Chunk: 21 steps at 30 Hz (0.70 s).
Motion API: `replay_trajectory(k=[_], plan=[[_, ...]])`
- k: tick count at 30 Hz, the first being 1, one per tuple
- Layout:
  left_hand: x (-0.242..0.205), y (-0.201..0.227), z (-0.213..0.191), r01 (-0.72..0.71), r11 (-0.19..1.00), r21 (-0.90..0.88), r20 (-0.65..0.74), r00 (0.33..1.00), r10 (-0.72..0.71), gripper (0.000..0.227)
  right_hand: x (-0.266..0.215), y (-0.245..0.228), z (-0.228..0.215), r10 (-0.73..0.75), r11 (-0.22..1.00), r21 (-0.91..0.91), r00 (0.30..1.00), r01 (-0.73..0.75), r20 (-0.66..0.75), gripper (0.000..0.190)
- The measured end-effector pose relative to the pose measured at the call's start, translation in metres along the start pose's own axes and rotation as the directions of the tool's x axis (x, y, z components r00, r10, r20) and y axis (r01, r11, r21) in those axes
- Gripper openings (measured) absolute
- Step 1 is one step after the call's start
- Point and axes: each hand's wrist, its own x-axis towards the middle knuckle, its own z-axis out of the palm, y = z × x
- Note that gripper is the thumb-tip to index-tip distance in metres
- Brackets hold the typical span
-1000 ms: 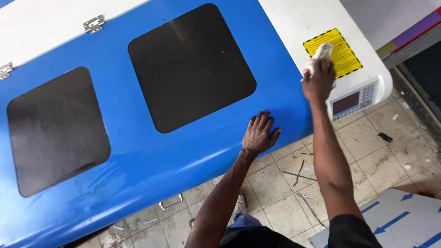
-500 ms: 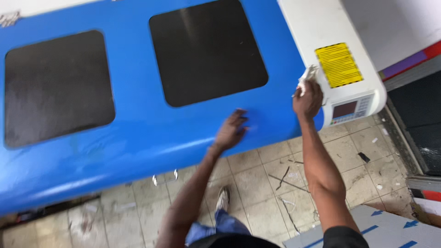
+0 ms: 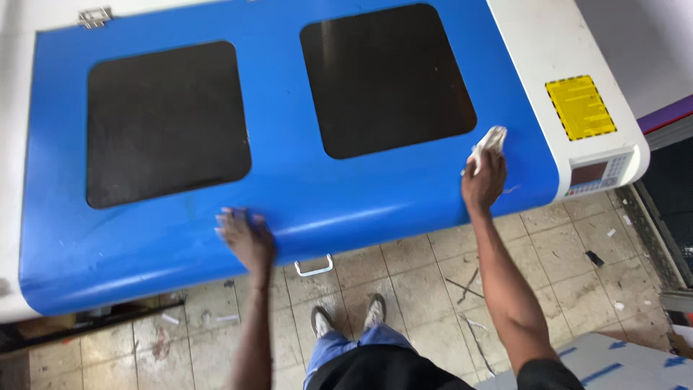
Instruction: The person wipes a blue machine surface with a white cloth, then sprays a white surface with a yellow spray bottle and wipes it clean. They move a black bag aside to access the area and continue wiping the white surface with the cloth.
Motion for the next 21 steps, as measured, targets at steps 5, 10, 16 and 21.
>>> replay_trajectory(k=[5, 10, 16, 21], plan=[[-0.006, 0.007, 0.006, -0.008, 0.999, -0.048, -0.126, 0.992, 0.002, 0.033, -0.050, -0.093, 0.016, -0.070, 0.995, 0.063, 0.997, 0.072, -0.025, 0.037], [-0.016, -0.006, 0.008, -0.027, 0.998, -0.049, -0.097, 0.995, 0.022, 0.028, -0.099, -0.208, 0.049, -0.205, 0.956, 0.221, 0.978, 0.194, 0.025, 0.044], [-0.023, -0.021, 0.004, -0.101, 0.988, -0.113, -0.041, 0.994, 0.097, 0.028, -0.137, -0.252, 0.041, -0.444, 0.830, 0.443, 0.882, 0.339, 0.156, 0.048], [-0.034, -0.035, 0.007, 0.128, 0.960, -0.250, 0.162, 0.983, -0.089, 0.047, -0.046, -0.096, 0.043, -0.226, 0.950, 0.267, 0.946, 0.161, 0.233, 0.057]])
